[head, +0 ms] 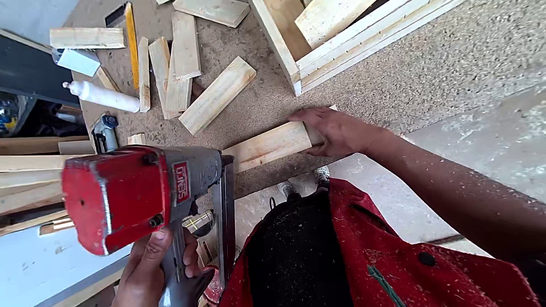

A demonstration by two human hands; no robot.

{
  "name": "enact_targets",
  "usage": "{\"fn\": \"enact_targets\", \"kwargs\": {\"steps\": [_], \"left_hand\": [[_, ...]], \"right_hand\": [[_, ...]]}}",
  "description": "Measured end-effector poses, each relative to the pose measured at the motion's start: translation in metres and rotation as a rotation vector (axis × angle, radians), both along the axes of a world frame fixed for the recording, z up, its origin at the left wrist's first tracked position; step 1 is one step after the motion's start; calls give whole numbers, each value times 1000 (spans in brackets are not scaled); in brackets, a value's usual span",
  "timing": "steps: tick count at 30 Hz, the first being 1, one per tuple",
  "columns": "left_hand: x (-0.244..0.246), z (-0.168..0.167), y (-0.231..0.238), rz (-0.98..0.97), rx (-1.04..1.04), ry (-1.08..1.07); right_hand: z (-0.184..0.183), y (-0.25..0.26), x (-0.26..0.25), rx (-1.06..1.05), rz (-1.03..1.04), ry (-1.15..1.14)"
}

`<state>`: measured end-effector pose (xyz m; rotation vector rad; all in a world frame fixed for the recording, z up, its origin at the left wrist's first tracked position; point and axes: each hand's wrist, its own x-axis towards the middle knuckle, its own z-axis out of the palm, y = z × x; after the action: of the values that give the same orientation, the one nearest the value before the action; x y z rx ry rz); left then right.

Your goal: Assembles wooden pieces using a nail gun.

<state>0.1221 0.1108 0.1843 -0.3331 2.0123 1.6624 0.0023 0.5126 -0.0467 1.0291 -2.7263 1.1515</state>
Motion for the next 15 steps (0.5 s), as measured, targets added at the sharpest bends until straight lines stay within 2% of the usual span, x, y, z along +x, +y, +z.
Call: {"fn": "enact_targets", "kwargs": {"steps": [6, 9, 15], "left_hand": [[-31, -14, 8, -73, 14, -82], [-27, -6, 19, -65, -35, -85], [-16, -11, 49, -88, 85, -112]], "right_hand": [[-3, 1, -1, -27, 1, 10], [-1, 0, 1, -22, 1, 5], [-2, 0, 1, -29, -24, 6]]}}
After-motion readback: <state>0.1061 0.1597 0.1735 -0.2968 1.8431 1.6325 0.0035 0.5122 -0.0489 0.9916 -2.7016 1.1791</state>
